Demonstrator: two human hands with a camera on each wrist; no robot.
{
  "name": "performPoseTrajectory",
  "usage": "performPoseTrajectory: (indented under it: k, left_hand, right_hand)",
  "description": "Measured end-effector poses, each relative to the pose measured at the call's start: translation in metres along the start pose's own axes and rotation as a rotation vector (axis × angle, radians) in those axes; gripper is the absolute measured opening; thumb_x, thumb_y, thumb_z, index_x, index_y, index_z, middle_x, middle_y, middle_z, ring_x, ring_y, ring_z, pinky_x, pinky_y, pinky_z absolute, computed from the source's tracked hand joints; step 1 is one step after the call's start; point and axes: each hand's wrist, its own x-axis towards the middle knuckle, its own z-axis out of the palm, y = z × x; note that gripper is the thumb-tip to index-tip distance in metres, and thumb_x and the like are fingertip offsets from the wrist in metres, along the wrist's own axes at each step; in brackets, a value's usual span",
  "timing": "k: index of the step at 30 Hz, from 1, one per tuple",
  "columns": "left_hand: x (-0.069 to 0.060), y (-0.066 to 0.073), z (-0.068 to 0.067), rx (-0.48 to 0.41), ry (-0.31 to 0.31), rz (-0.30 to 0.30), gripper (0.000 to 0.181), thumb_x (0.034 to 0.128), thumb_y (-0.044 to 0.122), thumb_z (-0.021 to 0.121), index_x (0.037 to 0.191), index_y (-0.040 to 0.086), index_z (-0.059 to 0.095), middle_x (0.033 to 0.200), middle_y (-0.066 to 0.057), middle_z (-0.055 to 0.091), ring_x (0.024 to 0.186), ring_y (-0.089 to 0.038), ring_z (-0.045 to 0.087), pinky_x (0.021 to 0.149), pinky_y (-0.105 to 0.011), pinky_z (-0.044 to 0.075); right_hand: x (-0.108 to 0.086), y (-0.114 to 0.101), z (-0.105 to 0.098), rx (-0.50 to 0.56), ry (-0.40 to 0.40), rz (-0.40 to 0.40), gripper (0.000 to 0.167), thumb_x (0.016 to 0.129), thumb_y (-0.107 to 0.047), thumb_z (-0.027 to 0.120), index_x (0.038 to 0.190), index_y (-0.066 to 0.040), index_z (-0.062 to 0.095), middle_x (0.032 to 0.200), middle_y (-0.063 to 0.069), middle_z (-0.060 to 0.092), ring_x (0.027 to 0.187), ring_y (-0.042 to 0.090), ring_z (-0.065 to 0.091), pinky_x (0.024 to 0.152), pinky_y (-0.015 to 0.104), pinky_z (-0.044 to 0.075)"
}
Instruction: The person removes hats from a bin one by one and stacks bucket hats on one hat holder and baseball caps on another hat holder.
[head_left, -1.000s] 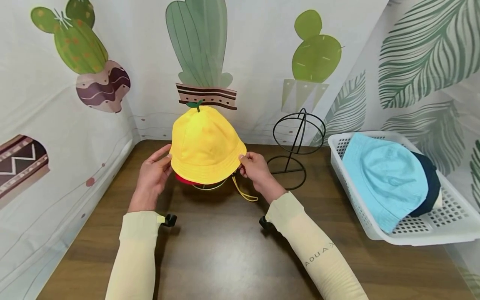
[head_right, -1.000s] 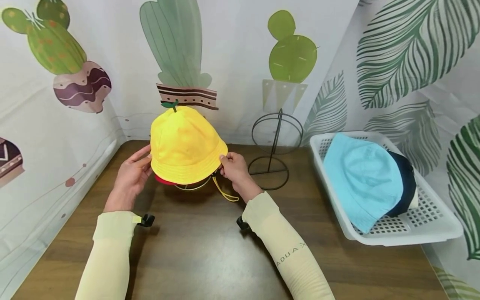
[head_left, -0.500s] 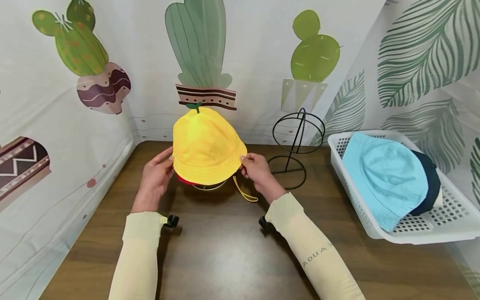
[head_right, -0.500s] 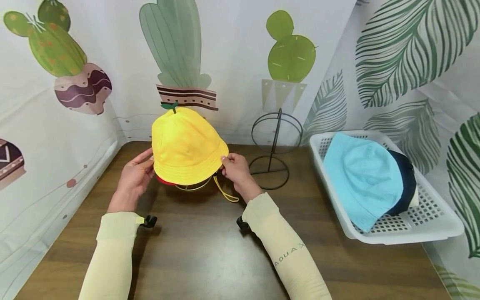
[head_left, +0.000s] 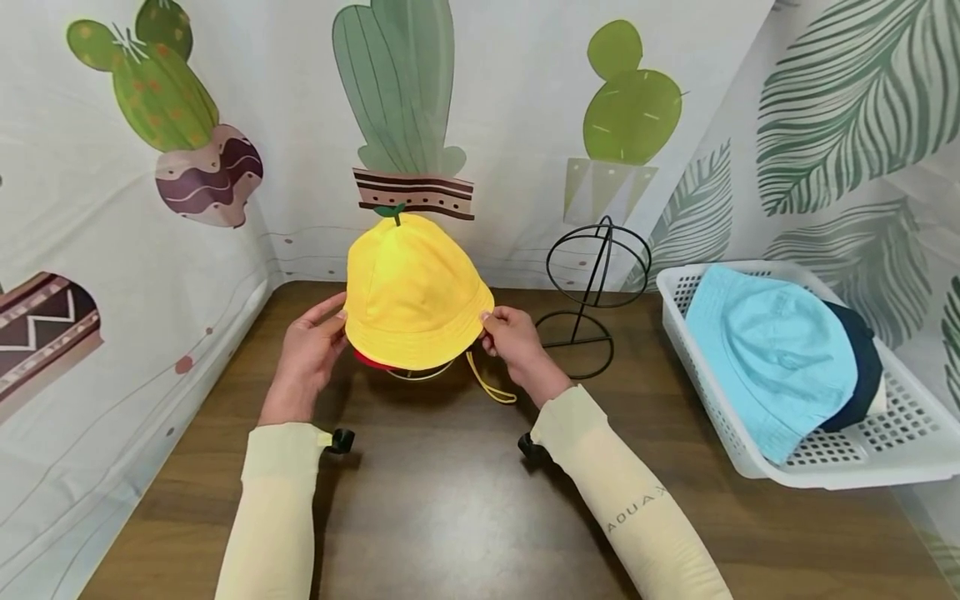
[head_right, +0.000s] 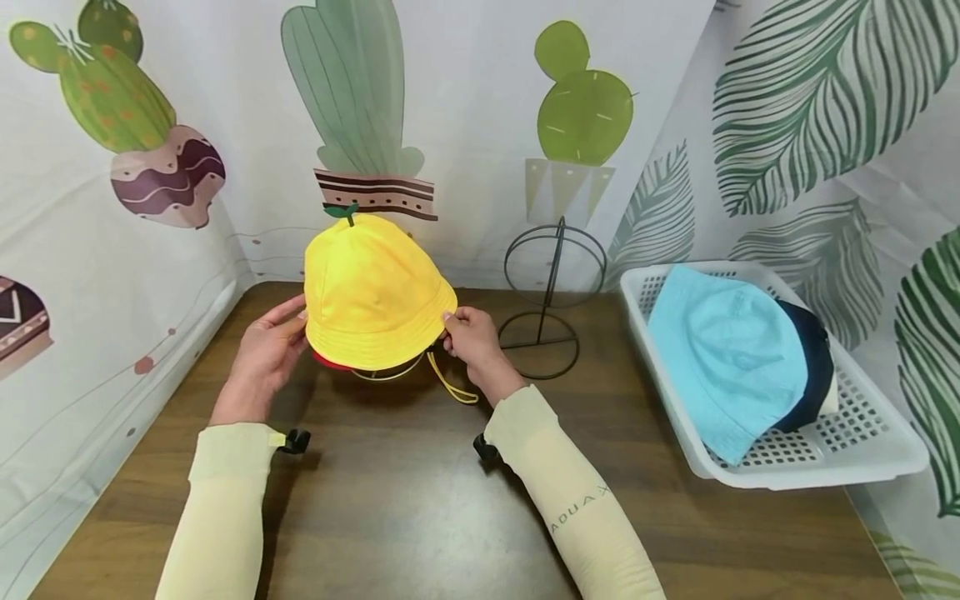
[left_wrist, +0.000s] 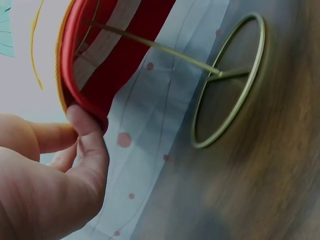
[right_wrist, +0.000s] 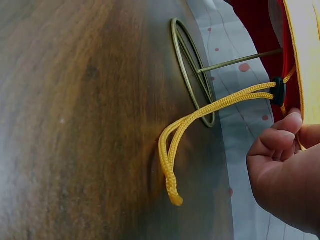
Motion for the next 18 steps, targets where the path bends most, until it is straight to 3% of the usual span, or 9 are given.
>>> performPoseTrajectory:
  k: [7, 13, 18]
  left_hand:
    - [-0.010, 0.012, -0.001, 0.049, -0.057, -0.021, 0.048, 0.1057, 0.006, 0.064, 0.153, 0.005, 0.052, 0.114, 0.000, 0.068, 0.091, -0.009, 0.070, 0.081, -0.022, 0.059]
    - [-0.007, 0.013, -0.001, 0.093, -0.013, -0.040, 0.040, 0.1071, 0.012, 0.063, 0.146, 0.008, 0.057, 0.114, 0.002, 0.068, 0.092, -0.008, 0.070, 0.081, -0.020, 0.059]
    - [-0.004, 0.012, 0.000, 0.130, 0.036, 0.012, 0.038, 0.1080, 0.011, 0.059, 0.145, 0.002, 0.056, 0.112, 0.002, 0.067, 0.095, -0.009, 0.068, 0.083, -0.020, 0.058]
  right_hand:
    - [-0.001, 0.001, -0.002, 0.033, -0.017, -0.001, 0.016, 0.110, -0.017, 0.060, 0.107, -0.002, 0.062, 0.082, 0.007, 0.060, 0.066, 0.014, 0.053, 0.057, 0.023, 0.045]
    - [-0.003, 0.001, -0.004, 0.033, 0.001, -0.017, 0.018, 0.110, -0.020, 0.061, 0.109, -0.002, 0.064, 0.082, 0.006, 0.062, 0.063, 0.014, 0.054, 0.057, 0.022, 0.046]
    - [-0.009, -0.003, -0.008, 0.020, 0.021, -0.043, 0.018, 0.109, -0.019, 0.060, 0.116, -0.003, 0.062, 0.085, 0.007, 0.063, 0.063, 0.014, 0.056, 0.059, 0.025, 0.047]
